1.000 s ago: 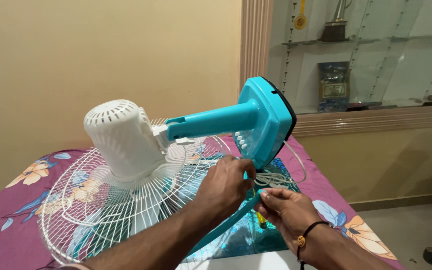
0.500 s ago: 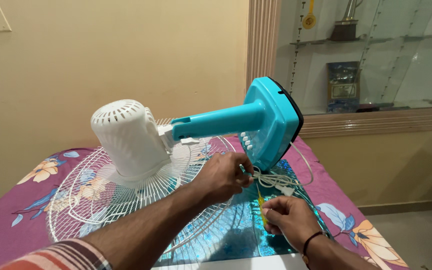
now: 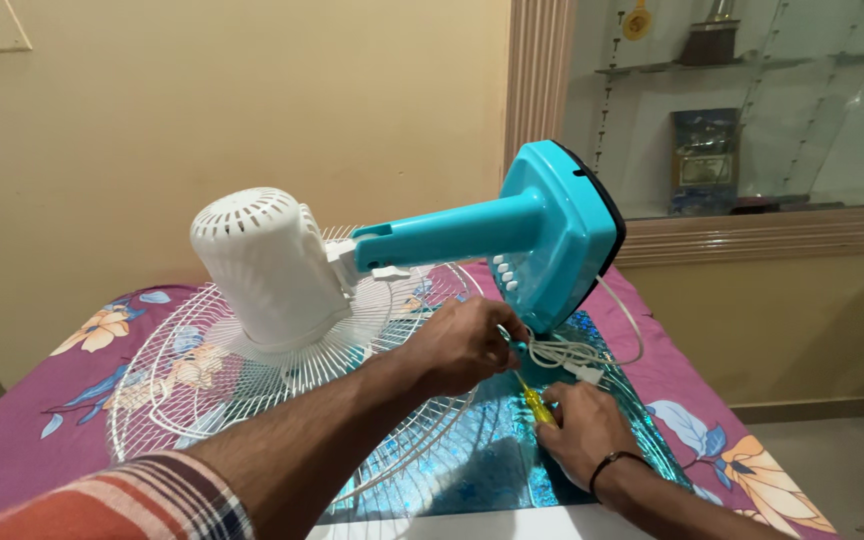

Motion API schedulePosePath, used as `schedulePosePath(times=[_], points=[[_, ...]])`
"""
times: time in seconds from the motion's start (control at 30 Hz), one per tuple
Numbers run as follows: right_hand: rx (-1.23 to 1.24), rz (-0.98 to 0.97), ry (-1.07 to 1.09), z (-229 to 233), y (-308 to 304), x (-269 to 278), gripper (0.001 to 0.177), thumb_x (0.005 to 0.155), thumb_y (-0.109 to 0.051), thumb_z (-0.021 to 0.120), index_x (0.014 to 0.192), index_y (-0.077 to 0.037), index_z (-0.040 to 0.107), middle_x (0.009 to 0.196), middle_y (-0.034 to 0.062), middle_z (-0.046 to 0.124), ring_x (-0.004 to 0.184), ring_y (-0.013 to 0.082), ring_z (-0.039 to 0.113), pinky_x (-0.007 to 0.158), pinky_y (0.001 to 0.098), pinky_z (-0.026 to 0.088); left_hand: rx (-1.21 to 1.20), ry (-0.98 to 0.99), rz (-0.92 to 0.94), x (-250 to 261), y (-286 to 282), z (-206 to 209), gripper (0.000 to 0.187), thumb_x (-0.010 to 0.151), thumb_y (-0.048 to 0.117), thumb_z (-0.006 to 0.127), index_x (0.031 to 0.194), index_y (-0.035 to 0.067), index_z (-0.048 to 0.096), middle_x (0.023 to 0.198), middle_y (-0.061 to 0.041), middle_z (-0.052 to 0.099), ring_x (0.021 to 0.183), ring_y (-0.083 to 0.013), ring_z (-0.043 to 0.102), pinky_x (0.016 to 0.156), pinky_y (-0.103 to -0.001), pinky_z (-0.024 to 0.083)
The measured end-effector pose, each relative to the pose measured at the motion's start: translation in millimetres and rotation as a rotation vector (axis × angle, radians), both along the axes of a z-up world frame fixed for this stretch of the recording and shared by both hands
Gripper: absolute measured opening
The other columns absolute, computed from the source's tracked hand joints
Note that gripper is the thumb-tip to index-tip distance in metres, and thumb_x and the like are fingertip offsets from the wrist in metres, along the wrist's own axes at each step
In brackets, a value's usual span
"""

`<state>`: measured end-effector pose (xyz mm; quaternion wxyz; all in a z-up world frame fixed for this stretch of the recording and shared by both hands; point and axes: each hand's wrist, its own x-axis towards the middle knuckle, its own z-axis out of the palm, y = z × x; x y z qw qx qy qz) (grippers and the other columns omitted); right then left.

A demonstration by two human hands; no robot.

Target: The person disassembles a small table fan by removing the power cord, detaching the motor housing, and unscrewing the front grille. The components are placed on the bed.

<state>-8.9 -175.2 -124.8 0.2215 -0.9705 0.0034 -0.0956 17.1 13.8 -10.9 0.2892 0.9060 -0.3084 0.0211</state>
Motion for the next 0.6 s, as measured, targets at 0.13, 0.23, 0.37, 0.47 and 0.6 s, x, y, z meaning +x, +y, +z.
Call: schedulePosePath(times=[0.13, 0.23, 0.37, 0.47, 0.6], points=[[0.193, -0.139, 0.122, 10, -2, -3, 0.036, 0.081, -0.027, 0.069, 0.109, -0.006, 0.077, 0.087, 0.0133, 0.077, 0.084, 0.0276, 0.076, 0.081, 0.0401, 0.058, -0.117, 0.199, -0.006, 10, -2, -4, 0.029, 0.086, 0.008, 0.072, 0.115, 0.003, 0.072, 0.087, -0.013, 0.080, 0.082, -0.0181, 0.078, 0.073, -0.034, 0.060], [0.458, -0.284, 0.087, 17, -1, -20, 0.036, 0.090, -0.029, 0.059, 0.107, -0.006, 0.081, 0.079, 0.0138, 0.077, 0.073, 0.0246, 0.075, 0.073, 0.0382, 0.055, -0.216, 0.281, -0.005, 16, -3, -8, 0.029, 0.087, 0.002, 0.067, 0.116, 0.000, 0.071, 0.091, -0.013, 0.080, 0.084, -0.0188, 0.078, 0.071, -0.033, 0.060], [0.791, -0.276, 0.028, 25, 6, -55, 0.036, 0.096, -0.025, 0.052, 0.121, -0.005, 0.070, 0.076, 0.0113, 0.076, 0.055, 0.0192, 0.065, 0.058, 0.0360, 0.051, -0.310, 0.356, 0.061, 21, -8, -8, 0.030, 0.091, 0.005, 0.062, 0.120, 0.002, 0.070, 0.097, -0.011, 0.079, 0.085, -0.0144, 0.076, 0.070, -0.033, 0.064], [0.989, -0.207, -0.053, 41, 18, -71, 0.040, 0.096, -0.019, 0.050, 0.133, -0.007, 0.061, 0.073, 0.0094, 0.069, 0.048, 0.0159, 0.053, 0.049, 0.0355, 0.044, -0.381, 0.388, 0.113, 21, -10, -6, 0.031, 0.092, 0.005, 0.062, 0.122, 0.003, 0.069, 0.099, -0.010, 0.079, 0.085, -0.0128, 0.076, 0.072, -0.032, 0.065], [0.987, -0.181, -0.070, 64, 29, -83, 0.041, 0.099, -0.022, 0.050, 0.136, -0.011, 0.063, 0.064, 0.0079, 0.058, 0.049, 0.0142, 0.049, 0.048, 0.0355, 0.042, -0.477, 0.427, 0.137, 23, -11, -5, 0.032, 0.092, 0.006, 0.067, 0.123, 0.001, 0.068, 0.096, -0.014, 0.078, 0.082, -0.0175, 0.075, 0.072, -0.032, 0.063]])
